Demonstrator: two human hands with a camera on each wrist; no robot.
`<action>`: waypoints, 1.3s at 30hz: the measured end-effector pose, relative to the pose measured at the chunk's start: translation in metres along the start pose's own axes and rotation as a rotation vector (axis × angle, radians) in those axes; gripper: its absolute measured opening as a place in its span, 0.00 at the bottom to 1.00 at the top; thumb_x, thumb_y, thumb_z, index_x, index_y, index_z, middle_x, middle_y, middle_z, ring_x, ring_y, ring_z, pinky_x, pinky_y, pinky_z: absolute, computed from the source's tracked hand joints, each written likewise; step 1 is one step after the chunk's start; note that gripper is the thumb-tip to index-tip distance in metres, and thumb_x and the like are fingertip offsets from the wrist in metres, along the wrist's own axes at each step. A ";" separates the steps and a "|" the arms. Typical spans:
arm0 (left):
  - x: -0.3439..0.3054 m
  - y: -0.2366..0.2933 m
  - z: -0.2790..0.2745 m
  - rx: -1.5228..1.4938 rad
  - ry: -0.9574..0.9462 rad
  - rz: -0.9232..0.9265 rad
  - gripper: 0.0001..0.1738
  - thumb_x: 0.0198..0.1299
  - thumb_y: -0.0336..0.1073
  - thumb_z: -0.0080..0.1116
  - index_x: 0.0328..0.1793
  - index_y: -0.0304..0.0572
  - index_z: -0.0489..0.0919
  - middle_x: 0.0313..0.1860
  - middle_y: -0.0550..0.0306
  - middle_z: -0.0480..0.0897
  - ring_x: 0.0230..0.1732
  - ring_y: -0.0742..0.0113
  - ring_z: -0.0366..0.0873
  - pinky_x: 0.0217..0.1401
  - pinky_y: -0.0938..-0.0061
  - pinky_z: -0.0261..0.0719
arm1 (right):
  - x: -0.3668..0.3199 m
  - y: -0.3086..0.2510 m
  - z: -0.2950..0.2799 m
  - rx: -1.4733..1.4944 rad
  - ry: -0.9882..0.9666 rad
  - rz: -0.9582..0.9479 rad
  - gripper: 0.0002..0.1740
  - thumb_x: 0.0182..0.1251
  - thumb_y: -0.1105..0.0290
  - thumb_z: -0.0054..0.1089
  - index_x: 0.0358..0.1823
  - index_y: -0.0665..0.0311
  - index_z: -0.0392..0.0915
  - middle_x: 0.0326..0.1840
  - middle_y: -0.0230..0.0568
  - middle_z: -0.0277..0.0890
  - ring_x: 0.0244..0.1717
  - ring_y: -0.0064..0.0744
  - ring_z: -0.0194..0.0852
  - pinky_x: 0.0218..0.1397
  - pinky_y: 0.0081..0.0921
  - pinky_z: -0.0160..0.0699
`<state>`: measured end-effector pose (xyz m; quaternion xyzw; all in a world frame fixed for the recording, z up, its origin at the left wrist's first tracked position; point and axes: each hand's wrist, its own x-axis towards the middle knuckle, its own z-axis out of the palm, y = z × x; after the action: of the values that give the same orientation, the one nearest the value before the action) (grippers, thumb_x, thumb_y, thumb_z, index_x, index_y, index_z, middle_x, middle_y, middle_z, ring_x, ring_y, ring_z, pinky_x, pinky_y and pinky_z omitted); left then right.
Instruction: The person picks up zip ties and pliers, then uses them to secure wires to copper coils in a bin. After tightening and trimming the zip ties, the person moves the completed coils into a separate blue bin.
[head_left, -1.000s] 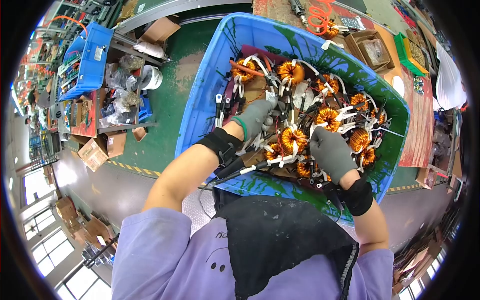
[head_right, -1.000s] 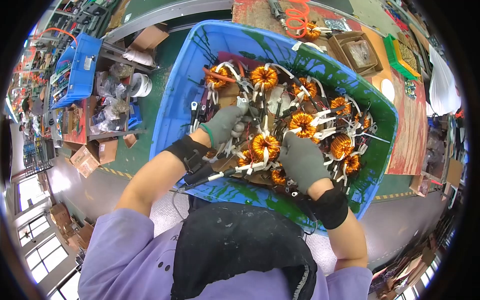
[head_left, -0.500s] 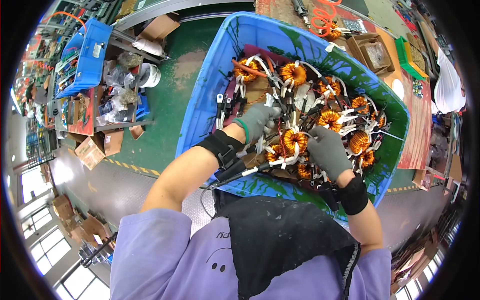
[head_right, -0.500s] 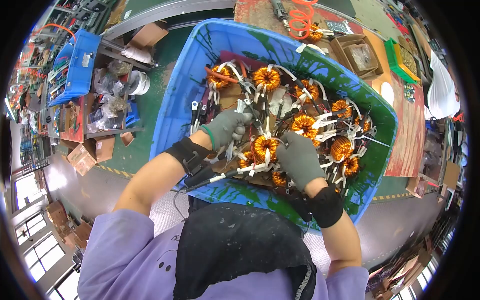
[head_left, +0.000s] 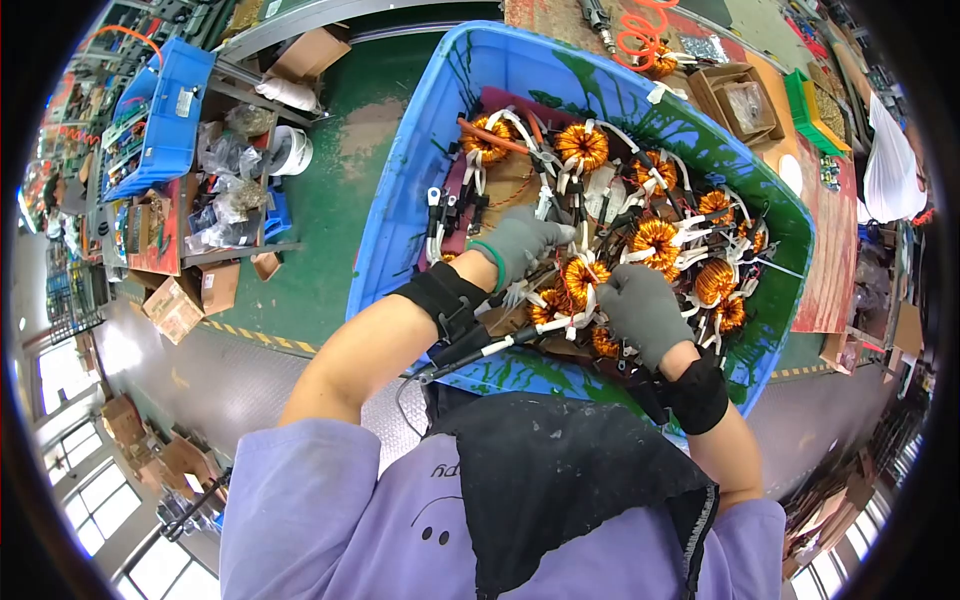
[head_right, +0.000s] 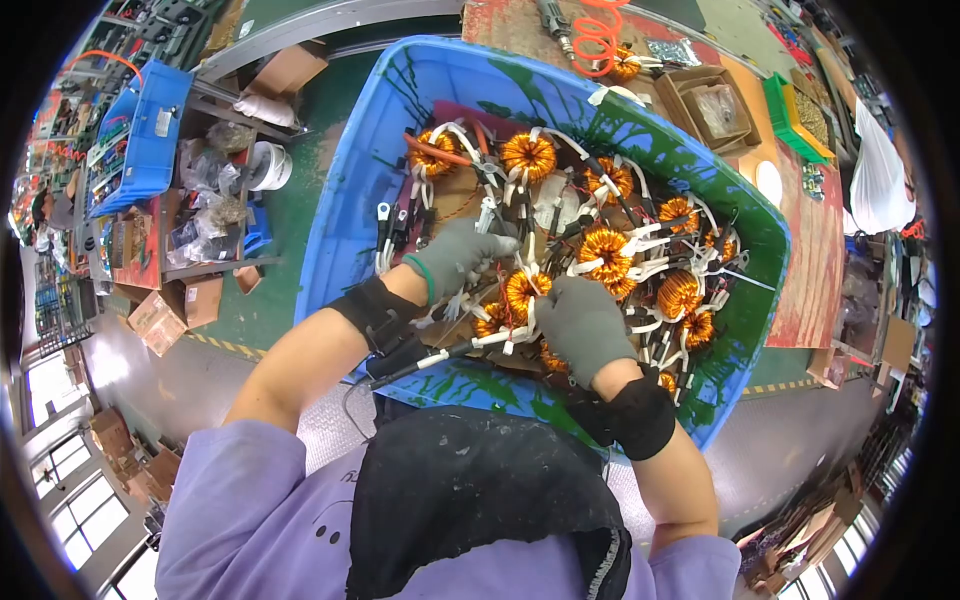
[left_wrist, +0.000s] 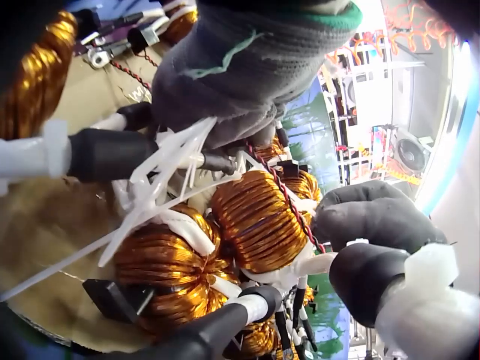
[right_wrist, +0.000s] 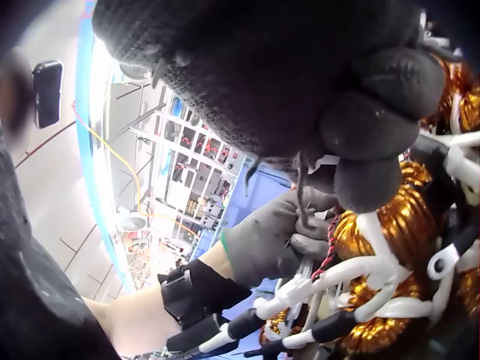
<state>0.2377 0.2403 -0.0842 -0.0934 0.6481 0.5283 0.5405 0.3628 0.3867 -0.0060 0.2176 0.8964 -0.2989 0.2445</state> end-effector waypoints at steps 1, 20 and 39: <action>0.001 0.000 0.001 0.012 0.028 -0.033 0.06 0.57 0.33 0.65 0.35 0.40 0.81 0.20 0.63 0.72 0.17 0.75 0.63 0.17 0.78 0.58 | 0.001 -0.001 0.000 0.137 -0.075 0.037 0.14 0.59 0.64 0.55 0.30 0.70 0.78 0.26 0.55 0.77 0.28 0.51 0.78 0.38 0.38 0.77; -0.013 0.003 -0.010 -0.203 -0.157 -0.087 0.10 0.66 0.34 0.54 0.50 0.42 0.79 0.21 0.73 0.64 0.19 0.83 0.56 0.18 0.84 0.54 | 0.016 0.009 0.008 0.173 0.026 0.043 0.13 0.60 0.66 0.55 0.33 0.72 0.77 0.29 0.53 0.79 0.36 0.51 0.79 0.43 0.40 0.75; 0.003 0.001 0.009 -0.224 0.075 -0.160 0.14 0.69 0.41 0.49 0.42 0.42 0.82 0.21 0.69 0.64 0.18 0.79 0.58 0.17 0.80 0.54 | 0.001 -0.017 -0.017 0.686 -0.217 0.324 0.11 0.61 0.71 0.53 0.36 0.73 0.79 0.19 0.43 0.78 0.11 0.26 0.71 0.13 0.23 0.68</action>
<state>0.2415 0.2493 -0.0845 -0.2241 0.5955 0.5486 0.5424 0.3478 0.3855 0.0120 0.3926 0.6674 -0.5597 0.2952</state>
